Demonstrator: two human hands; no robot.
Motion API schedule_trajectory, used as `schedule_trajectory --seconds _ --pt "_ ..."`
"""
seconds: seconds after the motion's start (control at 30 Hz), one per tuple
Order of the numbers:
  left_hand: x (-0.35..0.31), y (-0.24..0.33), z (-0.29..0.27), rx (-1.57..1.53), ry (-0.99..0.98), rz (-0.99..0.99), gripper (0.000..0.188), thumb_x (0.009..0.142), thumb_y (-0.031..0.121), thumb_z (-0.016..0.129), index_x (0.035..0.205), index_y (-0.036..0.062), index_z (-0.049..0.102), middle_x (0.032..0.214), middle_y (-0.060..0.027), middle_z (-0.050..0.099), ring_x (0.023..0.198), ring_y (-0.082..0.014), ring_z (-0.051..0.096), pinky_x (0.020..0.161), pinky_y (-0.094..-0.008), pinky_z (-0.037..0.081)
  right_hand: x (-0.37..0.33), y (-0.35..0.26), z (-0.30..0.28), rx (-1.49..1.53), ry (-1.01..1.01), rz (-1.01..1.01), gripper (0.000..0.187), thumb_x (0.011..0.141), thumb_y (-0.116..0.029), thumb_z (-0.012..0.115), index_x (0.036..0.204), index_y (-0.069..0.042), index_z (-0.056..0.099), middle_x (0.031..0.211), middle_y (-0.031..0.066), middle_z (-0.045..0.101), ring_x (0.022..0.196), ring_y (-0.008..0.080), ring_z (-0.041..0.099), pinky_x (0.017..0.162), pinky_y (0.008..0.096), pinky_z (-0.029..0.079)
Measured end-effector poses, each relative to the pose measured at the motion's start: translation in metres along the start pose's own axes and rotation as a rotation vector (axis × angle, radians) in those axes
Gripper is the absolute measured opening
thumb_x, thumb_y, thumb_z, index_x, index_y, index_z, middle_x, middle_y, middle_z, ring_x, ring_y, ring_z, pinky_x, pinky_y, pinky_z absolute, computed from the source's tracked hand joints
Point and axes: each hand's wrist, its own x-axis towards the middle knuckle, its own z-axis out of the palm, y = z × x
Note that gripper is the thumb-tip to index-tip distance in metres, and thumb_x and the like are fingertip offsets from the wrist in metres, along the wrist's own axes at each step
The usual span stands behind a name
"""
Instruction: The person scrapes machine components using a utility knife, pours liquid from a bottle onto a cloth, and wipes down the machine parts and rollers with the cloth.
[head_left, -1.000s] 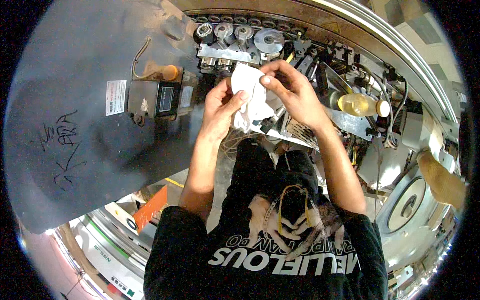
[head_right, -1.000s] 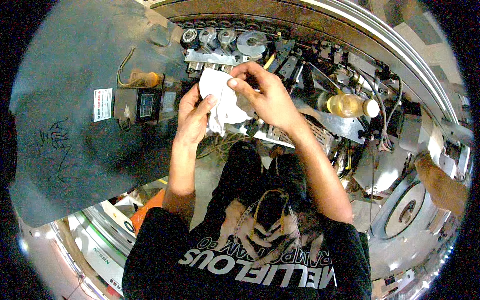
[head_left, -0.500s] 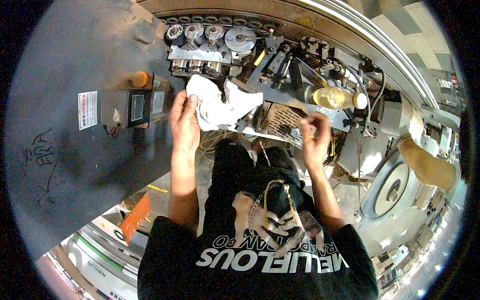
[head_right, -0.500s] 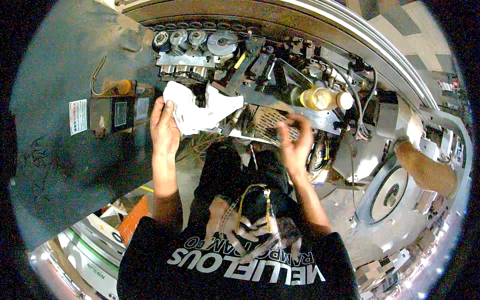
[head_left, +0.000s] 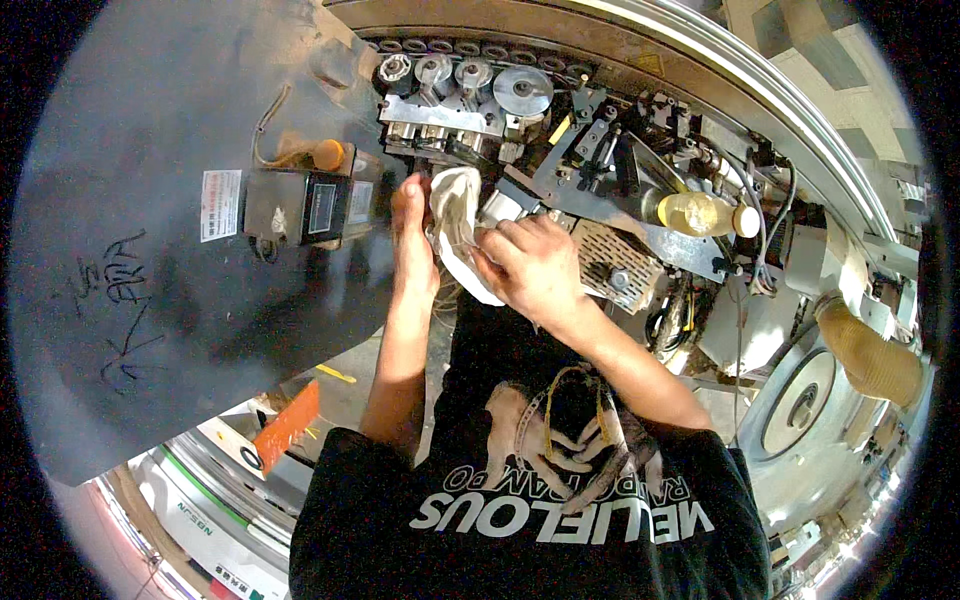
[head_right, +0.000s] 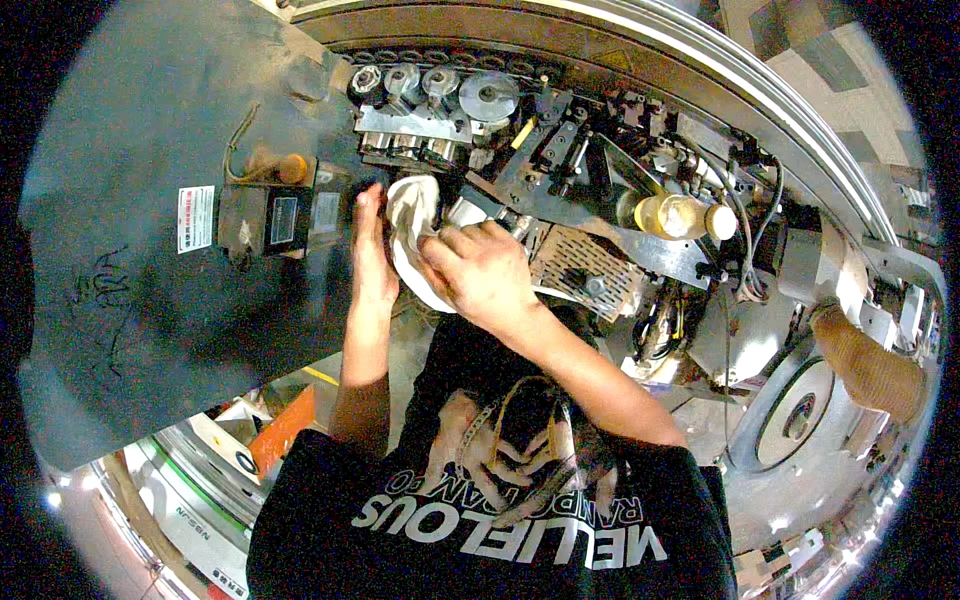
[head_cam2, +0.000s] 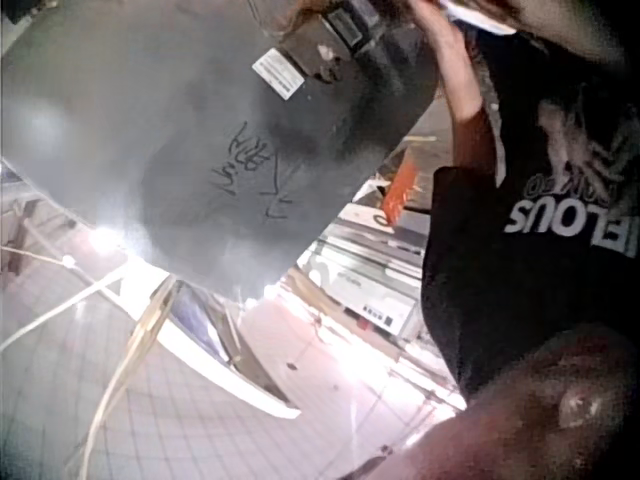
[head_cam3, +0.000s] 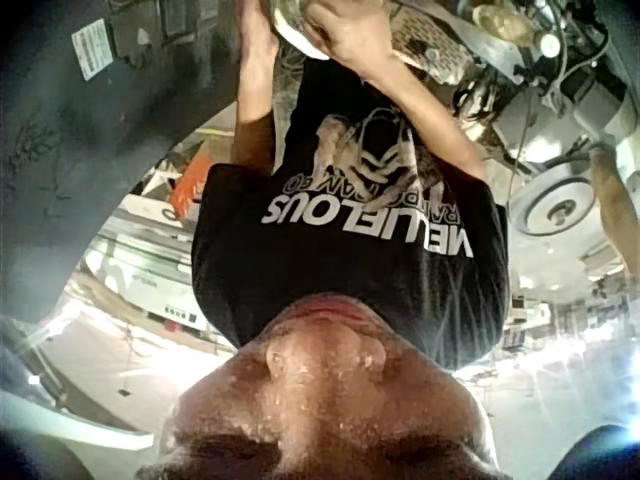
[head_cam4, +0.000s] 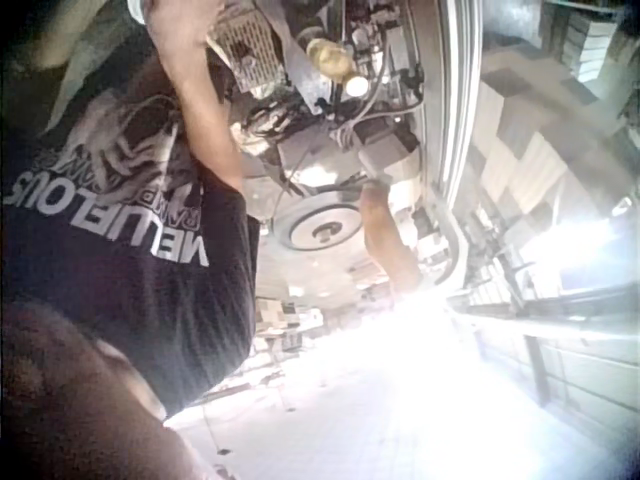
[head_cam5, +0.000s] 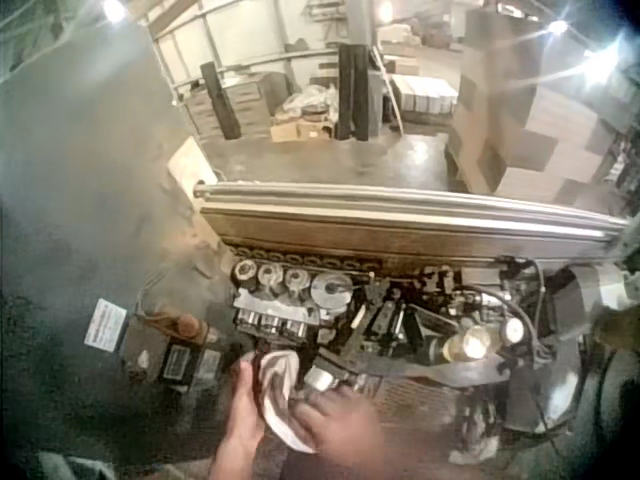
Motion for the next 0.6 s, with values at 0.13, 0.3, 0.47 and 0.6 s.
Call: schedule_trajectory --seconds 0.13,0.3,0.47,0.6 --pt "-0.023 -0.01 -0.012 -0.015 -0.129 -0.15 0.057 0.098 0.05 0.061 0.129 0.0024 0.056 0.125 -0.0086 0.06 0.116 -0.0182 0.056 0.102 -0.0352 0.045 -0.004 -0.002 0.025 -0.153 0.026 -0.147 0.015 0.078 -0.021 0.074 0.086 -0.013 0.065 0.073 0.0033 0.058 0.069 0.0205 0.061 0.065 0.036 0.047" --pt "-0.017 -0.001 -0.02 -0.227 -0.118 -0.288 0.027 0.1 0.02 0.062 0.122 0.004 0.06 0.113 -0.006 0.068 0.106 -0.0169 0.064 0.091 -0.032 0.054 -0.005 -0.009 0.021 0.302 0.036 0.295 0.022 0.086 -0.021 0.073 0.099 -0.004 0.069 0.094 0.017 0.071 0.082 0.0349 0.07 0.072 0.041 0.056" --pt "-0.003 -0.012 -0.048 -0.271 -0.076 -0.118 0.024 0.095 0.009 0.069 0.117 0.0051 0.061 0.104 -0.0032 0.065 0.097 -0.0119 0.061 0.088 -0.0268 0.05 0.017 0.006 -0.007 0.624 -0.127 0.668 0.023 0.091 -0.022 0.073 0.105 -0.004 0.071 0.084 0.0095 0.074 0.076 0.0132 0.069 0.069 0.0321 0.055" --pt "-0.012 0.017 -0.035 0.181 0.066 0.366 0.019 0.1 0.007 0.06 0.119 0.001 0.058 0.109 -0.005 0.061 0.1 -0.0116 0.055 0.091 -0.0261 0.045 0.031 0.02 -0.022 0.252 -0.066 0.317 0.024 0.089 -0.027 0.074 0.103 -0.008 0.073 0.089 0.0144 0.071 0.078 0.0268 0.07 0.071 0.0375 0.054"
